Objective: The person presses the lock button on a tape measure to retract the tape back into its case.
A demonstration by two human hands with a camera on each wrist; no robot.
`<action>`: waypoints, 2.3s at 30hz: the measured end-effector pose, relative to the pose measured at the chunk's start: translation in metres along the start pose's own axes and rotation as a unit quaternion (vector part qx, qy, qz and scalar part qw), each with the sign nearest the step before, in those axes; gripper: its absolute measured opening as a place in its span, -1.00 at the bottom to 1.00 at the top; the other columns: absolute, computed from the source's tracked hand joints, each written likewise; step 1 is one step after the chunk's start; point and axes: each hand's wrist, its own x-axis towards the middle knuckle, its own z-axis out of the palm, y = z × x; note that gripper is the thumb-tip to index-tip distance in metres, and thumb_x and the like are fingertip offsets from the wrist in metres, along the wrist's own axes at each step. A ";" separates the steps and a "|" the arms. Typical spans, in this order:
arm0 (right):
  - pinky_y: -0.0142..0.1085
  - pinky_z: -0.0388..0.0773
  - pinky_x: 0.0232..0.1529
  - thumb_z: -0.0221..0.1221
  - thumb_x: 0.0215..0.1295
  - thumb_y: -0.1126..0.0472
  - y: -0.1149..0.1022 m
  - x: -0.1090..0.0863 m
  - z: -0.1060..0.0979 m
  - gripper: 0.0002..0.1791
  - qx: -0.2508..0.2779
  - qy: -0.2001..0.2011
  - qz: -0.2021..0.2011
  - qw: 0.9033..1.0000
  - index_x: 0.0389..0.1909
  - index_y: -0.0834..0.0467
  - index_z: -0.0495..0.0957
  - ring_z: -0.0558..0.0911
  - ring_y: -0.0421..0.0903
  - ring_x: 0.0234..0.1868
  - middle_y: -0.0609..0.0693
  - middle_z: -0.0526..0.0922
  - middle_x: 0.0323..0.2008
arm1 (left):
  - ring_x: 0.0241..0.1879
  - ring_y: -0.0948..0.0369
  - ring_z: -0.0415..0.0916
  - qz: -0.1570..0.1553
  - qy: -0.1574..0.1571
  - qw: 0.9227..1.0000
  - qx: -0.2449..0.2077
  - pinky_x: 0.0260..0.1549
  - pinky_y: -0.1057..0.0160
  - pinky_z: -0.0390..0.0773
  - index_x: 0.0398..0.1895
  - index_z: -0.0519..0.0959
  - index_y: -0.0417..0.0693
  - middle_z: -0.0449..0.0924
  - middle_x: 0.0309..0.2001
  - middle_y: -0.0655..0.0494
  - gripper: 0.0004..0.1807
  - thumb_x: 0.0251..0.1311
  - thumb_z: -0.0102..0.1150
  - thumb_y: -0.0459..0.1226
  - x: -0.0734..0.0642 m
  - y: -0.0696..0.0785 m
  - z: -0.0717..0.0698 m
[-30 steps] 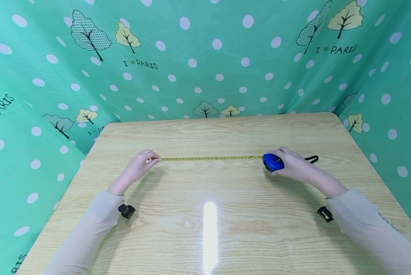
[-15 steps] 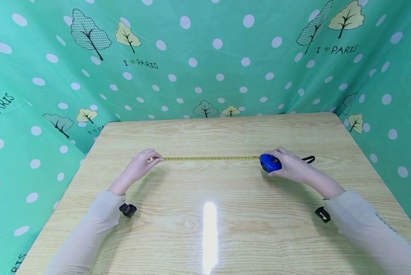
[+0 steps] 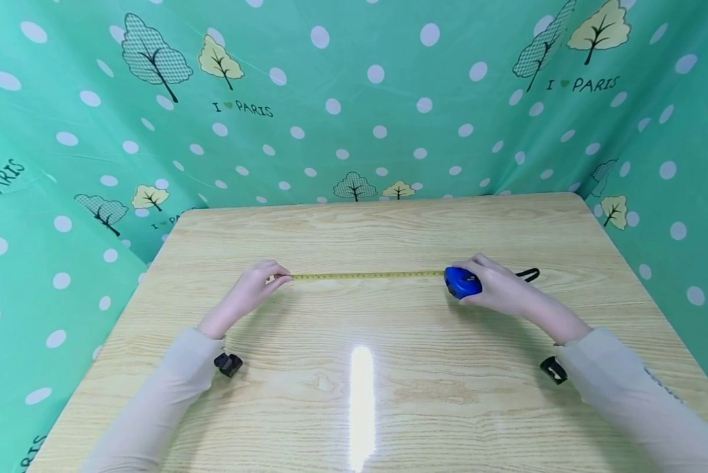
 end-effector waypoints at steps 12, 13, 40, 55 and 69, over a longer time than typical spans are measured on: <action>0.05 0.52 -0.27 0.34 -0.09 0.18 -0.005 -0.002 0.002 -0.31 -0.003 0.001 -0.003 1.000 0.10 0.30 0.31 0.45 0.29 -0.11 0.32 0.38 -0.09 | -0.34 0.17 0.50 0.009 -0.014 1.000 -0.001 -0.32 0.28 0.52 -0.36 0.58 -0.21 0.56 -0.41 0.05 -0.91 0.08 0.14 -0.37 0.006 0.010 0.002; 0.05 0.52 -0.28 0.34 -0.08 0.18 -0.005 -0.002 0.002 -0.30 -0.002 0.000 -0.002 1.000 0.10 0.30 0.31 0.45 0.30 -0.11 0.33 0.37 -0.09 | -0.34 0.18 0.50 0.010 -0.014 1.000 -0.001 -0.32 0.28 0.52 -0.36 0.58 -0.21 0.56 -0.41 0.06 -0.92 0.08 0.14 -0.38 0.007 0.011 0.002; 0.02 0.51 -0.25 0.36 -0.12 0.16 -0.014 0.005 0.009 -0.31 -0.007 0.014 -0.016 1.000 0.08 0.30 0.35 0.47 0.21 -0.12 0.25 0.41 -0.12 | -0.31 0.18 0.48 0.058 -0.029 0.998 0.015 -0.31 0.32 0.52 -0.34 0.57 -0.24 0.55 -0.38 0.04 -0.91 0.08 0.12 -0.43 0.014 0.023 0.012; 0.02 0.52 -0.23 0.35 -0.11 0.16 -0.018 0.011 0.011 -0.31 -0.003 0.005 -0.022 1.000 0.09 0.29 0.35 0.47 0.23 -0.10 0.26 0.41 -0.10 | -0.29 0.16 0.49 0.074 -0.062 0.995 0.020 -0.27 0.32 0.51 -0.32 0.57 -0.27 0.57 -0.36 0.02 -0.90 0.11 0.09 -0.43 0.023 0.033 0.022; 0.03 0.51 -0.22 0.35 -0.11 0.16 -0.023 0.014 0.014 -0.30 -0.004 0.002 -0.022 1.000 0.09 0.31 0.35 0.47 0.24 -0.10 0.27 0.40 -0.09 | -0.26 0.18 0.49 0.066 -0.086 0.994 0.019 -0.23 0.34 0.50 -0.30 0.57 -0.25 0.57 -0.33 0.03 -0.88 0.13 0.07 -0.41 0.027 0.037 0.026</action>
